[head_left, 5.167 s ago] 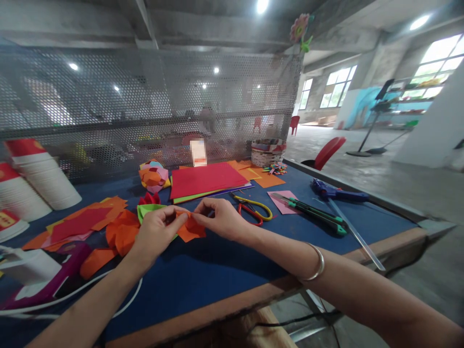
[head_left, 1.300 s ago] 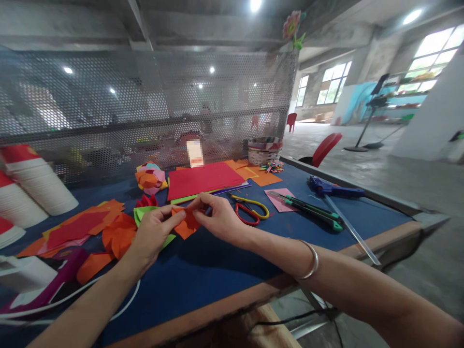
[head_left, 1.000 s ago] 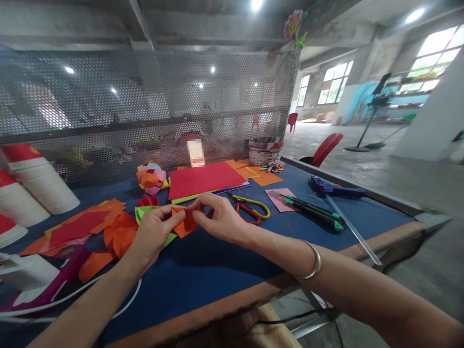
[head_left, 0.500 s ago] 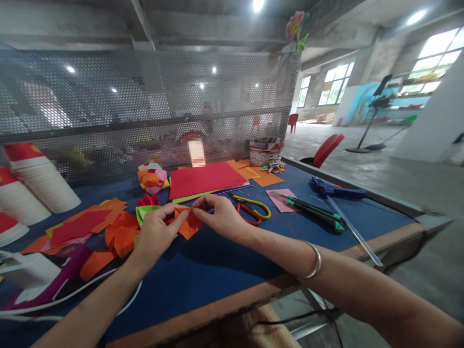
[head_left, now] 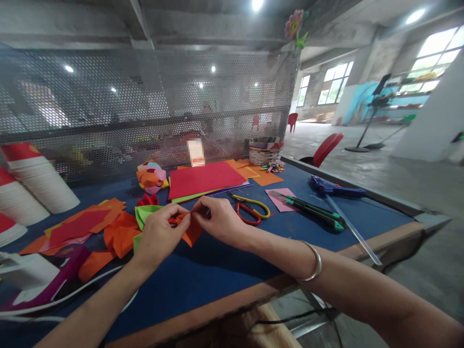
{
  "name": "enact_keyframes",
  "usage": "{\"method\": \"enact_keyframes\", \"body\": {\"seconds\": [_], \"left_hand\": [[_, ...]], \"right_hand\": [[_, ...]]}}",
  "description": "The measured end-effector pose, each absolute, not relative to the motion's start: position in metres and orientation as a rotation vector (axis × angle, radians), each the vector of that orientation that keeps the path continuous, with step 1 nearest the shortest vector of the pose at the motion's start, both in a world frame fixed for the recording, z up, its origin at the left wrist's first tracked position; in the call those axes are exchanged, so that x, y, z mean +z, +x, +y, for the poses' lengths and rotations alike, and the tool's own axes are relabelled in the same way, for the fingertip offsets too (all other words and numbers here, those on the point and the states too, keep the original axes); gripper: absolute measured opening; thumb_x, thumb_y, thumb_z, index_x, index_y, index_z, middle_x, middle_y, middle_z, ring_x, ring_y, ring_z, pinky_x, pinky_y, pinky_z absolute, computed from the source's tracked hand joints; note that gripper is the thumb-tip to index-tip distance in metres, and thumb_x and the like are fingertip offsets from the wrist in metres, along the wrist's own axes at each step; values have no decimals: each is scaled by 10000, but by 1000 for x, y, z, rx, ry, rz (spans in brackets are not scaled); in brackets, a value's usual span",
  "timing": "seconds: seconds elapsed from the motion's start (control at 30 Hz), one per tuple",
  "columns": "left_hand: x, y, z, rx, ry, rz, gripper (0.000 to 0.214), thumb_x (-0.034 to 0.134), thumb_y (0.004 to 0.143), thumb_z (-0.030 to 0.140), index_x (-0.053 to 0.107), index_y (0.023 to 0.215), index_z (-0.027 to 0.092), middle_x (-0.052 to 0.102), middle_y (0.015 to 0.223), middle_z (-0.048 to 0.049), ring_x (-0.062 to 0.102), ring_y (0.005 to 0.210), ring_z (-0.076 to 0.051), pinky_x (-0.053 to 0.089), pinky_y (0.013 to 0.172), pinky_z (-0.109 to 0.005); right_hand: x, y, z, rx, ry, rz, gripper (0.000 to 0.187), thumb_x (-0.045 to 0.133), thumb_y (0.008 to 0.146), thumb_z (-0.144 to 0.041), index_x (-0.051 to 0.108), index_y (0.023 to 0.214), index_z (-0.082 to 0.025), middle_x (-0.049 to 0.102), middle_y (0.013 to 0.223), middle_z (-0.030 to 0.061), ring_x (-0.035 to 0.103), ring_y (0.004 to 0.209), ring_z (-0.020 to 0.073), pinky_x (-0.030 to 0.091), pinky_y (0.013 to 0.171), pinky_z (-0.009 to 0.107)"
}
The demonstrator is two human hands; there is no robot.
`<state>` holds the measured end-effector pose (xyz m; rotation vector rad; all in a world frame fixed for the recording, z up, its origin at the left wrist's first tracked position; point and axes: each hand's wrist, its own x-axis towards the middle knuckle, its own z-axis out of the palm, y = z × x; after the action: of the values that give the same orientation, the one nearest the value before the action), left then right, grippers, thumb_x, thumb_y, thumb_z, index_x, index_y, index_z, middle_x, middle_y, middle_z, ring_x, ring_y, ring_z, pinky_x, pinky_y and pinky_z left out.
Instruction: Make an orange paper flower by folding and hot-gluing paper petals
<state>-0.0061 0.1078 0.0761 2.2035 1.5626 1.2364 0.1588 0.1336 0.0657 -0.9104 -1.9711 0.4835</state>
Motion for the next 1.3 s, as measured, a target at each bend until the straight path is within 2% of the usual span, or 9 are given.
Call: {"method": "enact_keyframes", "body": {"seconds": [0.23,0.4,0.73,0.97,1.0,1.1,1.2,1.3], "left_hand": [[76,-2,105,1271,2359,1583,159,540,817,277,650,732,202,681,743,-12,608,670,-164,447,627,-274],[74,-2,104,1256,2421,1579,155,517,823,242,616,716,191,642,720,-12,590,670,-163,417,632,-277],[70,1,98,1239,2679,1585,211,443,803,154,454,600,212,523,642,8,526,613,-142,366,591,-264],[81,-2,105,1362,2326,1630,149,516,788,271,580,671,204,608,656,6,569,600,-147,418,590,-257],[82,-3,106,1377,2267,1653,151,525,787,287,588,678,203,620,658,6,579,604,-149,428,598,-258],[82,-8,111,1443,2081,1696,140,546,769,314,602,700,207,650,670,5,617,632,-161,462,625,-258],[79,-12,116,1494,1947,1690,129,573,734,330,612,714,208,668,669,1,645,636,-171,491,636,-266],[77,-15,120,1453,1919,1674,138,587,717,341,612,720,205,680,668,-8,662,630,-182,507,631,-277]], "right_hand": [[66,158,133,531,-988,-1939,90,613,807,-167,640,722,-162,654,677,-1,552,622,101,385,596,213],[70,159,128,430,-990,-2024,115,581,786,-92,599,698,-165,609,651,-10,485,580,95,330,563,217],[63,159,124,55,-852,-2222,141,518,788,-45,563,741,-170,605,749,45,511,717,161,367,701,273],[68,154,126,467,-927,-1982,82,539,879,-162,587,818,-185,649,764,9,541,656,115,365,622,230],[69,153,126,508,-961,-1966,49,558,876,-201,587,840,-184,649,756,6,536,637,113,359,604,231],[69,152,128,629,-1108,-1971,120,620,832,-283,583,793,-175,630,696,1,510,589,112,335,557,234],[68,154,132,728,-1150,-1966,108,607,811,-232,584,722,-174,639,691,5,529,609,115,349,563,231],[68,156,137,733,-1147,-1922,70,582,797,-177,594,728,-176,660,717,12,564,645,125,375,587,234]]}}
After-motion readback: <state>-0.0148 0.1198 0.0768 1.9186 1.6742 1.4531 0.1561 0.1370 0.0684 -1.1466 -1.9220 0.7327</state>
